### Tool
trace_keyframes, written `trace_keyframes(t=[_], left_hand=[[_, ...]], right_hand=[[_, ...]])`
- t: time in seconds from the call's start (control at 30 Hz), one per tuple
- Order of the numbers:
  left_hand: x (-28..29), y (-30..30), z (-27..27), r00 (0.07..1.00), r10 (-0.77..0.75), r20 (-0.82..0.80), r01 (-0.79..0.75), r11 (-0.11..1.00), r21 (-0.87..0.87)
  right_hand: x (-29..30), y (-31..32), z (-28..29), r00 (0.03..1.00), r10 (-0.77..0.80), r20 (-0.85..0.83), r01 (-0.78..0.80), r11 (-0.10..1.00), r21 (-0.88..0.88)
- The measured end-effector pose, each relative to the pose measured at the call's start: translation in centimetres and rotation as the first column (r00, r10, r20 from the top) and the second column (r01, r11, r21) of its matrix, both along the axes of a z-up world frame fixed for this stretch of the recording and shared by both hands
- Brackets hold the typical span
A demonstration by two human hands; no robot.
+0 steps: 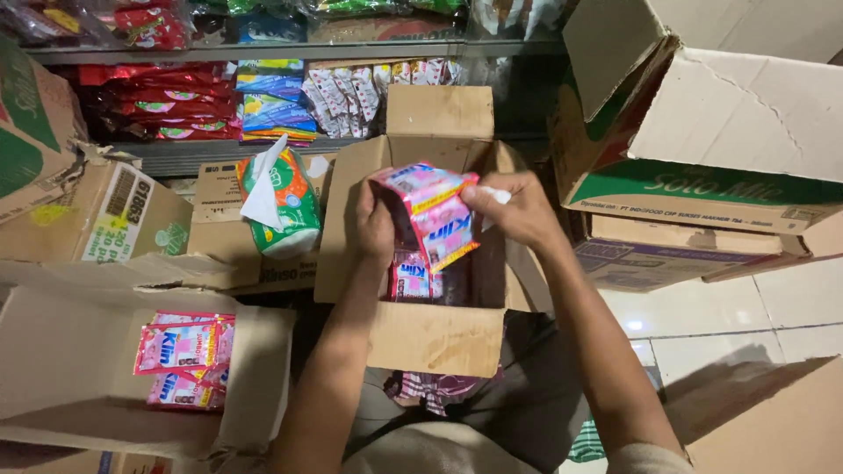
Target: The person organizes and packs small detergent packets into a cardboard box by wiping each packet clean with a tissue, then placing them into the box and aligning them by hand.
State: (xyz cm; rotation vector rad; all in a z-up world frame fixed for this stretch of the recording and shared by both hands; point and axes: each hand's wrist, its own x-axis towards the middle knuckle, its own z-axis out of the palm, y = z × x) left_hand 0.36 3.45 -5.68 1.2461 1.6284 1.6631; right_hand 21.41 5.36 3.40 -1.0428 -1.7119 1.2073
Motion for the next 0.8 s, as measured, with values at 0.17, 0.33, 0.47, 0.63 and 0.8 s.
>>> trace_keyframes(t=[0.17, 0.33, 0.47, 0.63, 0.8], left_hand=[[0.4, -0.8, 0.6, 0.844, 0.001, 0.536, -0.035, 0.998, 0.053], [0.5, -1.3, 0.1, 0.611, -0.211, 0.763, -0.065, 0.947, 0.314], [0.8, -3.3, 6.8, 0.882, -0.192, 0.43, 0.08, 0.961, 0.265], [0.2, -1.7, 11.4, 0.875, -0.345, 0.339, 0.24, 0.918, 0.315], [2.2, 2.5, 13.4, 0.726, -0.682, 0.085, 0.54, 0.644, 0.542]], right_hand=[[-0.7, -1.8, -2.0, 1.0, 0.002, 0.029, -0.001, 0.999, -0.032], [-1.3, -1.4, -4.9, 0.991, -0.053, 0.119, 0.05, 0.998, 0.027], [-0.7, -0.1, -4.8, 0.991, -0.124, 0.05, 0.114, 0.98, 0.164], [0.5, 1.7, -1.0, 0.966, -0.145, -0.214, 0.171, 0.979, 0.109], [-1.0, 0.9, 5.9, 0.962, 0.063, -0.265, -0.018, 0.986, 0.166]])
